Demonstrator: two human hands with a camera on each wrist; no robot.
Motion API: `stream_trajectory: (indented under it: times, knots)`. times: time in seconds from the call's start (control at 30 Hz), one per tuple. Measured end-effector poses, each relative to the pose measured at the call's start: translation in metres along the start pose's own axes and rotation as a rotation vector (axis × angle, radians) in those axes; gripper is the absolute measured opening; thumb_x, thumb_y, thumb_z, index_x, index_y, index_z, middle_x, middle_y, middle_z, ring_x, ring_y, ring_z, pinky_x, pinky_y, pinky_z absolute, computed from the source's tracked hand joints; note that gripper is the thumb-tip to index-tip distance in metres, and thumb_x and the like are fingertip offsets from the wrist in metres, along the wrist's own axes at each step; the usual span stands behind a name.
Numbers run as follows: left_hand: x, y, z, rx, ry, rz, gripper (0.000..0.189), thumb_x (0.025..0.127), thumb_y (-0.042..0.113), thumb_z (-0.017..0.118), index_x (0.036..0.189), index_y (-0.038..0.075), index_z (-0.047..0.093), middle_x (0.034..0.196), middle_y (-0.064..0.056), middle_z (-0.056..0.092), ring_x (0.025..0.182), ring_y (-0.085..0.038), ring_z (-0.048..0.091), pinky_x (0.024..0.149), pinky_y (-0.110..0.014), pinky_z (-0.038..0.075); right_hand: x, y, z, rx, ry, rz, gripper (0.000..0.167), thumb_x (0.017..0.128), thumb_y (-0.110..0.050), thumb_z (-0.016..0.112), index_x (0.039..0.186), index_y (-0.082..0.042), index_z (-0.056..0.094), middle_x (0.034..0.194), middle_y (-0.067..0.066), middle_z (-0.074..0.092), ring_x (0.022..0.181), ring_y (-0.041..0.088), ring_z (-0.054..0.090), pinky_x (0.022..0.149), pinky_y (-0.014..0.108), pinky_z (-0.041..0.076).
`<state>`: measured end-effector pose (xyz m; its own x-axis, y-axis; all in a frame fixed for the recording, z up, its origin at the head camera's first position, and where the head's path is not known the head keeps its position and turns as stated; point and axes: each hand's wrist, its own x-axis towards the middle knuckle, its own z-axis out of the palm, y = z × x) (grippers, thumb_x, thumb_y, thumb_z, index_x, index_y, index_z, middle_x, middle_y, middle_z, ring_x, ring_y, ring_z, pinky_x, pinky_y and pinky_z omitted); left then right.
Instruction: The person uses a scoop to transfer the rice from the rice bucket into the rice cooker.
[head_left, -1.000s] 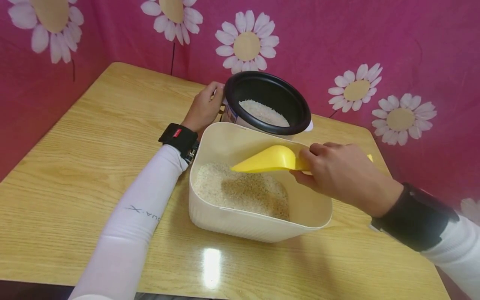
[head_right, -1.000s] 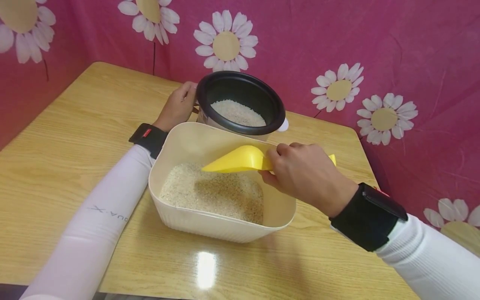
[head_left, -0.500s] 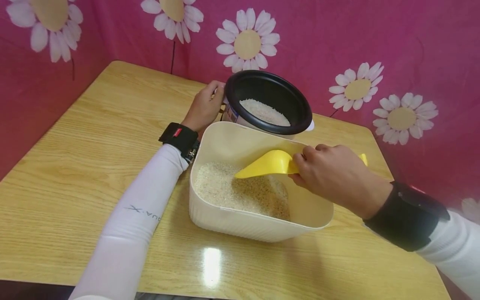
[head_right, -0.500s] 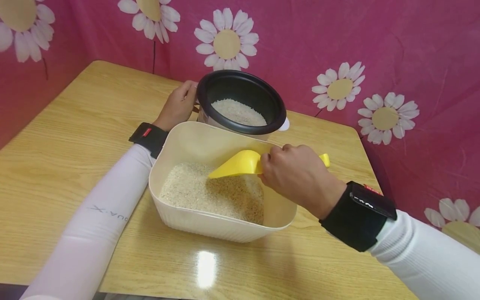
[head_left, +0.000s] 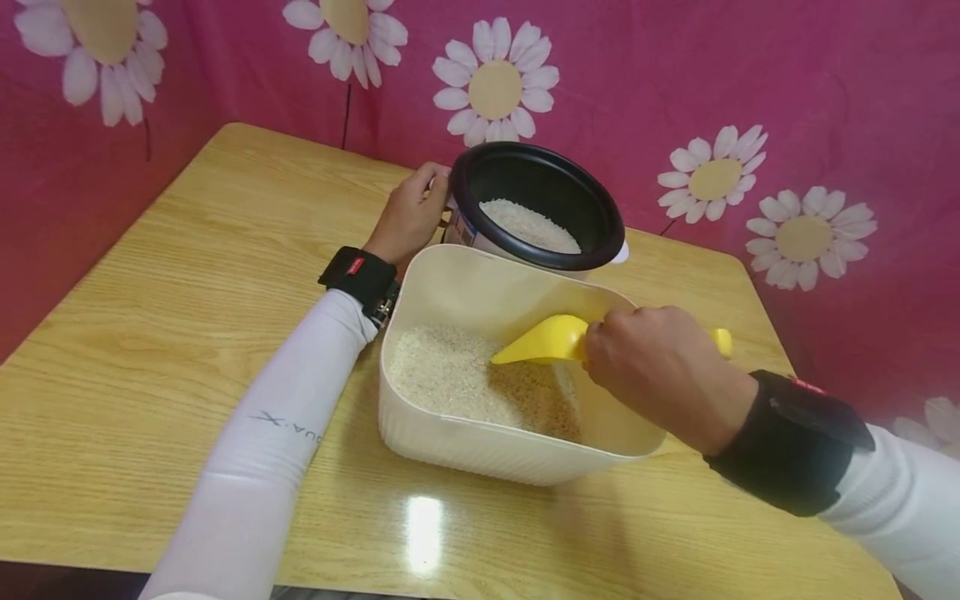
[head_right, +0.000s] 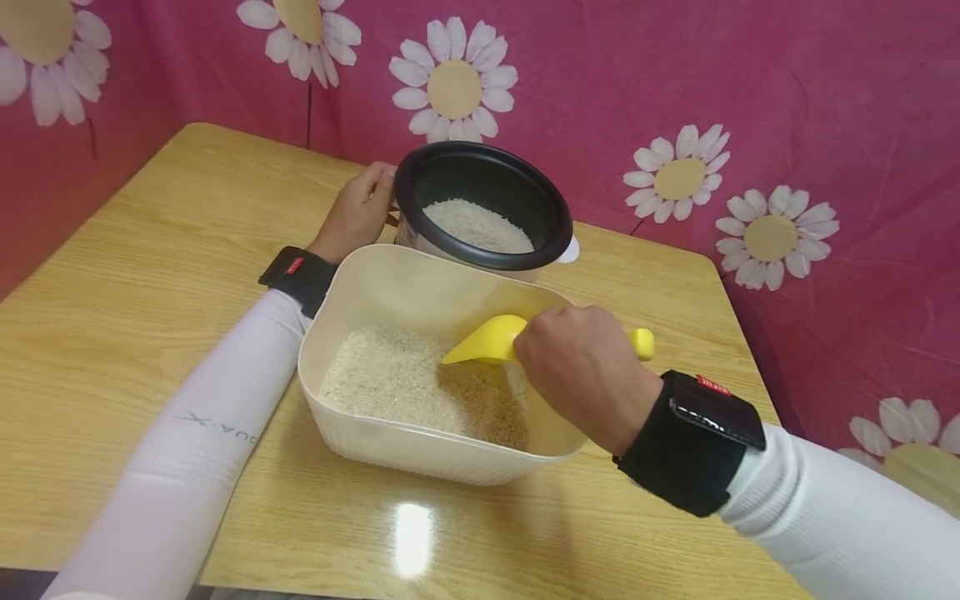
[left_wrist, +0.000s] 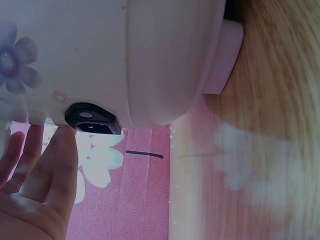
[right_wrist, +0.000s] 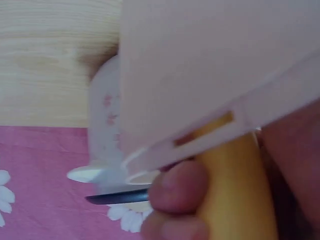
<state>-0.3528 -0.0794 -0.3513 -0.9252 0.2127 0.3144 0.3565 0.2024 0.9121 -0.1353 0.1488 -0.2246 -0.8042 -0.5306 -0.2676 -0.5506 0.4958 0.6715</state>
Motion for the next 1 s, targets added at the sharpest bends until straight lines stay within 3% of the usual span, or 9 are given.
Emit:
stream_trajectory:
  times: [0.2, 0.43, 0.57, 0.77, 1.0]
  knots:
    - [-0.001, -0.001, 0.000, -0.017, -0.006, -0.012, 0.040, 0.112, 0.036, 0.040, 0.134, 0.006, 0.055, 0.128, -0.018, 0.063, 0.118, -0.030, 0.065, 0.101, -0.047, 0.060, 0.004, -0.003, -0.006, 0.089, -0.097, 0.019, 0.039, 0.069, -0.031, 0.097, 0.086, -0.012, 0.068, 0.065, 0.004, 0.057, 0.054, 0.021, 0.051, 0.056, 0.037, 0.062]
    - [-0.001, 0.000, -0.001, 0.002, -0.007, -0.011, 0.040, 0.112, 0.037, 0.040, 0.134, 0.007, 0.055, 0.129, -0.018, 0.063, 0.119, -0.030, 0.063, 0.104, -0.047, 0.059, 0.007, -0.001, -0.008, 0.169, -0.140, 0.050, 0.033, 0.076, -0.034, 0.092, 0.080, -0.012, 0.067, 0.061, 0.003, 0.055, 0.052, 0.019, 0.049, 0.050, 0.031, 0.058]
    - [0.000, 0.000, -0.001, 0.014, -0.003, -0.004, 0.041, 0.112, 0.036, 0.040, 0.135, 0.007, 0.055, 0.128, -0.018, 0.063, 0.118, -0.030, 0.063, 0.104, -0.047, 0.058, 0.008, 0.000, -0.011, 0.161, -0.219, 0.011, 0.034, 0.080, -0.038, 0.088, 0.077, -0.012, 0.067, 0.060, 0.002, 0.054, 0.050, 0.018, 0.049, 0.048, 0.028, 0.056]
    - [0.000, -0.001, -0.001, 0.020, -0.002, 0.007, 0.041, 0.112, 0.036, 0.040, 0.136, 0.007, 0.055, 0.130, -0.017, 0.064, 0.118, -0.030, 0.063, 0.104, -0.047, 0.058, 0.009, 0.005, -0.016, 0.298, -0.339, 0.027, 0.031, 0.086, -0.043, 0.080, 0.079, -0.016, 0.067, 0.062, -0.002, 0.058, 0.050, 0.015, 0.051, 0.050, 0.025, 0.056]
    - [-0.001, -0.002, -0.002, 0.021, -0.004, 0.003, 0.040, 0.111, 0.037, 0.040, 0.135, 0.008, 0.056, 0.132, -0.016, 0.064, 0.121, -0.029, 0.062, 0.109, -0.046, 0.056, 0.011, 0.008, -0.023, 0.421, -0.414, 0.056, 0.025, 0.087, -0.043, 0.076, 0.080, -0.020, 0.069, 0.065, -0.005, 0.063, 0.052, 0.014, 0.054, 0.052, 0.021, 0.054]
